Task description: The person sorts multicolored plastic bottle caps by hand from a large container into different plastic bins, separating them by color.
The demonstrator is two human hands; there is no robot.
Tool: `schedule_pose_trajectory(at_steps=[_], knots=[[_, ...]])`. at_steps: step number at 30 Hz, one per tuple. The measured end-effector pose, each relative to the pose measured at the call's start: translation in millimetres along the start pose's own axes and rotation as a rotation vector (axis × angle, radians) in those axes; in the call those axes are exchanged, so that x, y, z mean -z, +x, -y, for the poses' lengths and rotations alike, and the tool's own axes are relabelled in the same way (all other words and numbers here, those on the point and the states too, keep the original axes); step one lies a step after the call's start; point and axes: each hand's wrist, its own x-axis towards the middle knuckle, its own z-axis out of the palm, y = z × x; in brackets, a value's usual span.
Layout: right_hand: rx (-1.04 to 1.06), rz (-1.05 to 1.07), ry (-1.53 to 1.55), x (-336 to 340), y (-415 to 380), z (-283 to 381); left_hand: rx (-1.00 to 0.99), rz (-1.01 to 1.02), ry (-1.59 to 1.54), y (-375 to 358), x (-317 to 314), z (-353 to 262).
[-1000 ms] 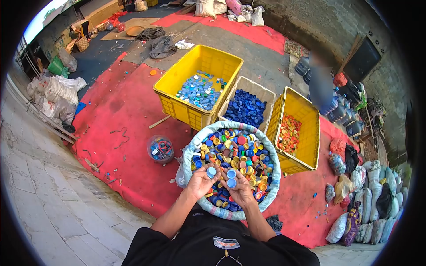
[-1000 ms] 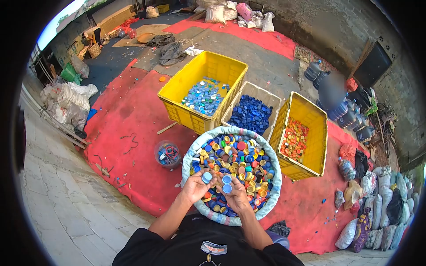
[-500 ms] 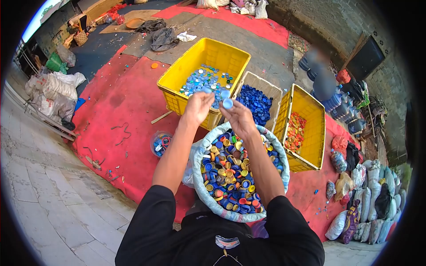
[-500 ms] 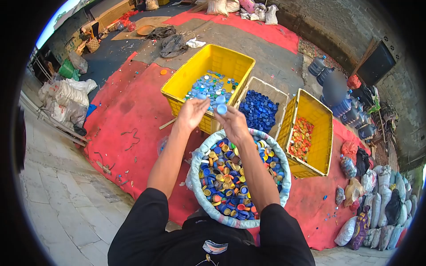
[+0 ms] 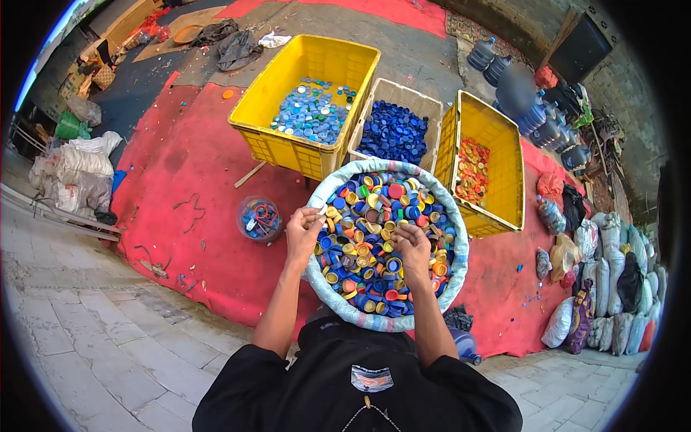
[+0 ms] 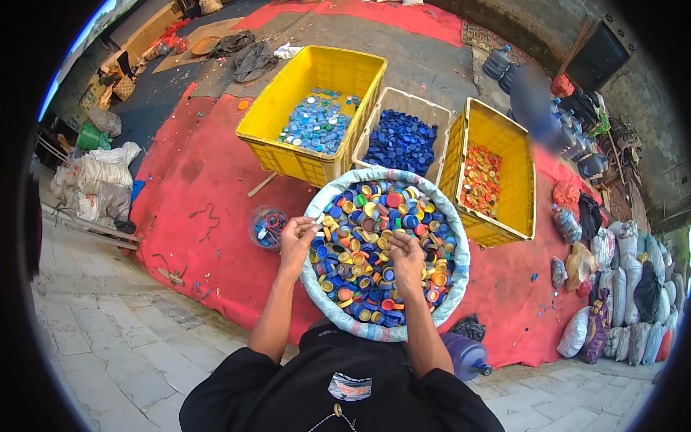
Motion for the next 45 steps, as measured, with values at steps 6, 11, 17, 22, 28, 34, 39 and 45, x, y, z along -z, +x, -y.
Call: schedule_pose_trajectory(at_steps=[6, 11, 17, 22, 28, 34, 39, 45], knots=[[-0.065, -0.024, -0.118, 16.2, -62.2, -9.2, -0.141, -0.052, 0.349, -25.6, -5.9, 9.5], [-0.038, 0.006, -0.099, 23.8, -67.7, -24.3, -0.274, -0.068, 0.646, -14.0, -20.4, 2.6], [-0.001, 0.006, -0.094, 36.5, -75.0, -32.7, -0.624, -0.041, 1.057, 24.3, -35.9, -3.3], [-0.003, -0.002, -0.103, 45.3, -81.5, -40.6, -0.693, 0.063, 1.23, 43.7, -44.8, 5.7], [-0.029, -0.015, -0.11, 48.3, -84.2, -42.8, -0.641, 0.004, 1.186, 51.5, -46.8, 14.0], [-0.024, -0.034, -0.124, 45.0, -83.5, -45.0, -0.594, 0.007, 1.176, 51.6, -45.2, 15.0], [-0.005, 0.009, -0.166, 43.6, -85.1, -41.9, -0.526, 0.015, 1.093, 53.5, -42.1, 19.5], [0.008, -0.007, -0.174, 40.8, -72.5, -33.1, -0.26, 0.063, 0.654, 38.6, -38.1, -2.5]])
